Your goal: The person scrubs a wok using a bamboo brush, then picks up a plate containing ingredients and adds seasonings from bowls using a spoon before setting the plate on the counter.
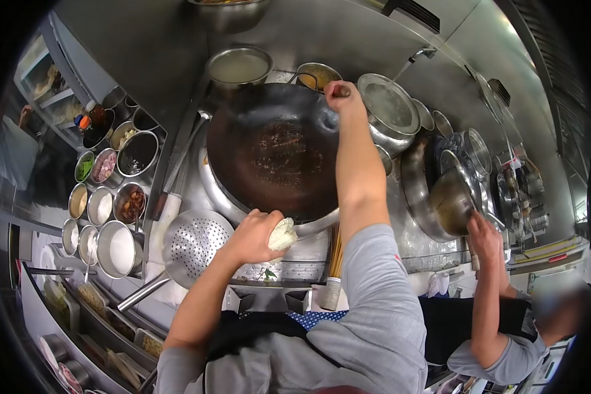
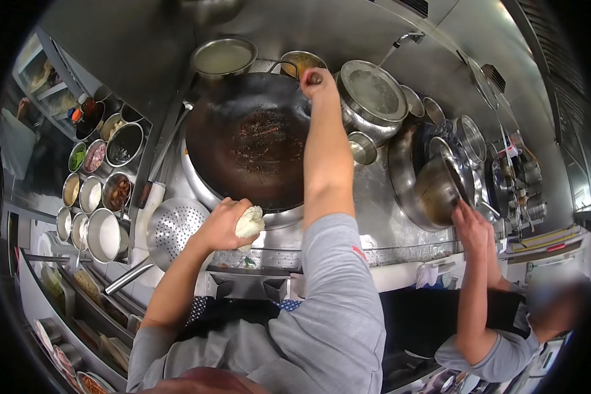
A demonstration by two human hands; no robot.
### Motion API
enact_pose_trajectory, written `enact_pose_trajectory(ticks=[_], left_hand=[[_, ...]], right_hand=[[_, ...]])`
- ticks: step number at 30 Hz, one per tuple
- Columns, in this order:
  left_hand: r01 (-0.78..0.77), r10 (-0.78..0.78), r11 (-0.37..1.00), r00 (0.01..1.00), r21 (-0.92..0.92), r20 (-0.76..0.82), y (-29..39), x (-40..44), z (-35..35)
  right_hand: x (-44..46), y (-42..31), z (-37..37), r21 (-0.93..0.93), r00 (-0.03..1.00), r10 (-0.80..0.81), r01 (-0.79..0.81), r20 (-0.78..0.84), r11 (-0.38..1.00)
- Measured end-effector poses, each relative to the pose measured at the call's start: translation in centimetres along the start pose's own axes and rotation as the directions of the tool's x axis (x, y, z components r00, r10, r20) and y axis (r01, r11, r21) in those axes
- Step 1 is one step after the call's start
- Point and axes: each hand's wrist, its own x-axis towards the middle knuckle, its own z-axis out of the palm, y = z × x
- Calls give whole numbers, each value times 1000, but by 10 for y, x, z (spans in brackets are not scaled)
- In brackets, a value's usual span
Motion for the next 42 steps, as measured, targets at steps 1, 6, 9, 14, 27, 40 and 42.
enact_pose_trajectory(ticks=[1,6,9,14,27,40,42], left_hand=[[-3,3,1000,1000,-18,0,0,0,-1],[-55,54,998,998,-44,-28,2,-1,-4],[-57,58,998,998,-36,12,3,-2,-9],[-42,42,999,999,-17,-6,1,-9,-22],[-94,93,992,996,-87,-9,-17,-7,-3],[-61,65,996,997,-69,47,-12,-6,-8],[-81,81,996,997,-24,-14,-12,-7,-6]], right_hand=[[-5,0,3,-191,998,10,-21,-58,981],[-66,-3,14,-982,932,-329,179,151,55],[-89,-14,18,-951,898,-343,202,275,-235],[-67,0,9,-852,823,-456,63,339,-520],[-22,12,3,-791,988,-132,147,84,593],[-40,10,-4,-925,798,-521,114,303,-362],[-8,15,-4,-902,730,-562,173,388,-396]])
